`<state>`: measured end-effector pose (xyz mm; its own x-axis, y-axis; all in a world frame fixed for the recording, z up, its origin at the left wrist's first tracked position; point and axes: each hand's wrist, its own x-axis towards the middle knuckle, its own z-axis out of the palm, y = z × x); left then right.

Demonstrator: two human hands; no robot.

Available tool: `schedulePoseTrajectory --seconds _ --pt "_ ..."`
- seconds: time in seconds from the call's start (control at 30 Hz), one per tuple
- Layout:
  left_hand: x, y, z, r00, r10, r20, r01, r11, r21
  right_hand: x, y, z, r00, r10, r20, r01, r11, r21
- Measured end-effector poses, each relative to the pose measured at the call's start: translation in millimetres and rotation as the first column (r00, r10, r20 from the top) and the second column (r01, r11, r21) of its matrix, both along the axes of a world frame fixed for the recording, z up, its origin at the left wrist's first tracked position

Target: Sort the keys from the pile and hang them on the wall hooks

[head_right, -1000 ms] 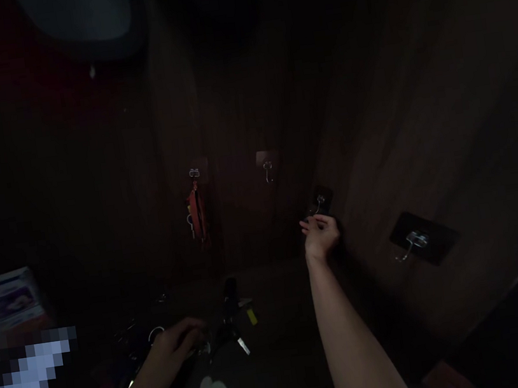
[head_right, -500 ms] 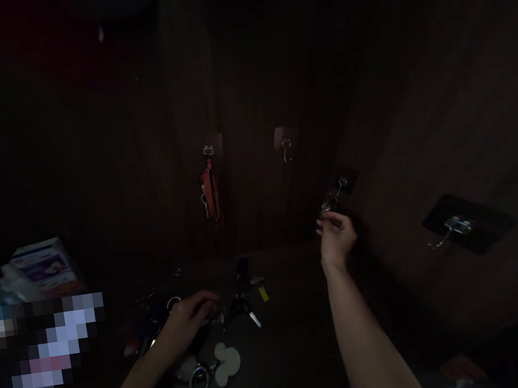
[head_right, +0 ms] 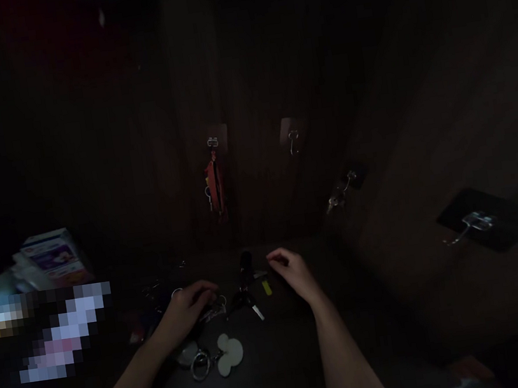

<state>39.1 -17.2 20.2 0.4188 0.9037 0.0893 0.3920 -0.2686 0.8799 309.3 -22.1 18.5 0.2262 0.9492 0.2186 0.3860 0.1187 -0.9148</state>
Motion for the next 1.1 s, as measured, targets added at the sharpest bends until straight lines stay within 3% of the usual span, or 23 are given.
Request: schedulePoseTrajectory --seconds 0.13,0.37,0.57,0.87,0.97,1.1 --pt "0 1 -1.7 1.0 0.017 0.0 -0.017 1.0 0.014 5 -3 -10 0.972 0.149 0.183 -0.134 0.987 -0.092" --pt "0 2 -7.2 1.0 0.016 0.006 -0.016 1.0 0.023 3 -1 -12 0.946 0.169 0.277 -0.152 0.985 -0.081" --pt "0 1 -5.9 1.0 0.018 0.018 -0.019 0.999 0.046 -13 -7 1 0.97 0.149 0.19 -0.137 0.988 -0.076" --pt "3 -1 -0.7 0.992 0.052 0.112 -0.064 0.992 0.111 -60 -3 2 0.968 0.234 0.087 -0.239 0.97 0.051" --pt "4 -2 1.8 0.986 0.058 0.156 -0.07 0.995 0.071 -77 -2 1 0.968 0.237 0.084 -0.244 0.966 0.089" --pt "8 -2 1.5 0.952 -0.017 0.307 0.042 0.996 -0.075 -93 -4 -1 0.976 0.207 0.064 -0.214 0.969 0.127"
